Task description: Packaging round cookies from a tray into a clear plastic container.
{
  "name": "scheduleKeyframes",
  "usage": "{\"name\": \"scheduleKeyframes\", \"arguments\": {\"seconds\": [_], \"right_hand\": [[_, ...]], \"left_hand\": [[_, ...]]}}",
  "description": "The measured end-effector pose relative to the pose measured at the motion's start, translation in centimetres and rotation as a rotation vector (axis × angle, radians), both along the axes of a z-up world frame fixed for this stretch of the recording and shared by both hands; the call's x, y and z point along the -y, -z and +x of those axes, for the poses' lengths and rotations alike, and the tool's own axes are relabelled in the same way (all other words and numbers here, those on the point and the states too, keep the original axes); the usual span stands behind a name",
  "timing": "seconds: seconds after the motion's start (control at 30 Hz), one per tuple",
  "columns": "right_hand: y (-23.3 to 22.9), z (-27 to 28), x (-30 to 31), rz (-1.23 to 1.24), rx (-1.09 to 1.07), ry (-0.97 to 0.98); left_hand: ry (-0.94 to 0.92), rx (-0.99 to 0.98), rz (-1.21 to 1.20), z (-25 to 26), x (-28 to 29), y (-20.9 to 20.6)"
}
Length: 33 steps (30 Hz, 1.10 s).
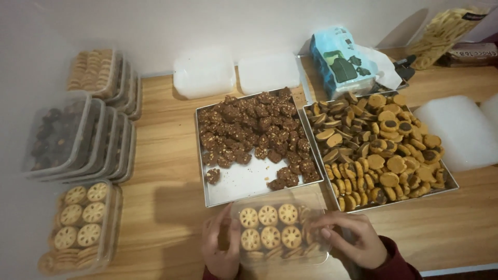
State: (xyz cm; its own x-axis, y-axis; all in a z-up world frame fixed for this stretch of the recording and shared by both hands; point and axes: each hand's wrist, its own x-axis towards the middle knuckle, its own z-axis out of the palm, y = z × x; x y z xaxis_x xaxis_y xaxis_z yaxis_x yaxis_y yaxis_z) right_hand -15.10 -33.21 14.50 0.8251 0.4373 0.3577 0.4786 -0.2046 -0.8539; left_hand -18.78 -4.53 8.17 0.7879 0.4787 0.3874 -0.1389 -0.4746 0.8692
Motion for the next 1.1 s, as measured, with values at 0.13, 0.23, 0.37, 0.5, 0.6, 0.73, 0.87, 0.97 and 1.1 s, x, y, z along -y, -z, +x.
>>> {"name": "scheduleKeyframes", "arguments": {"seconds": [0.13, 0.23, 0.37, 0.5, 0.6, 0.73, 0.87, 0.97, 1.1], "right_hand": [[1.0, 0.0, 0.1, 0.018, 0.092, -0.017], [0.9, -0.3, 0.7, -0.012, 0.119, 0.015], [-0.1, -0.3, 0.3, 0.095, 0.02, -0.212], [0.0, -0.4, -0.4, 0.22, 0.043, -0.298], [-0.3, -0.2, -0.4, 0.217, 0.029, -0.289], [0.6, -0.1, -0.1, 0.207, 0.03, -0.28], [2.2, 0.0, 0.7, 0.161, 0.093, -0.252], [2.2, 0.1, 0.6, 0.142, 0.092, -0.245], [2.0, -0.2, 0.2, 0.184, 0.095, -0.201]], "left_hand": [[0.006, -0.022, -0.048, 0.2, 0.0, -1.6], [0.056, -0.018, -0.032, 0.2, -0.3, -1.5], [0.058, -0.137, -0.105, 0.0, -0.5, -1.4], [0.12, -0.149, -0.129, 0.2, -0.9, -2.0], [0.072, -0.172, -0.177, 0.2, -0.7, -1.2], [0.052, -0.222, -0.179, 0.3, -0.8, -0.6], [0.081, -0.202, -0.091, 0.3, -0.5, -1.9], [0.073, -0.195, -0.031, 0.5, -0.5, -2.2], [0.093, -0.169, 0.011, 0.6, -0.6, -1.8]]}}
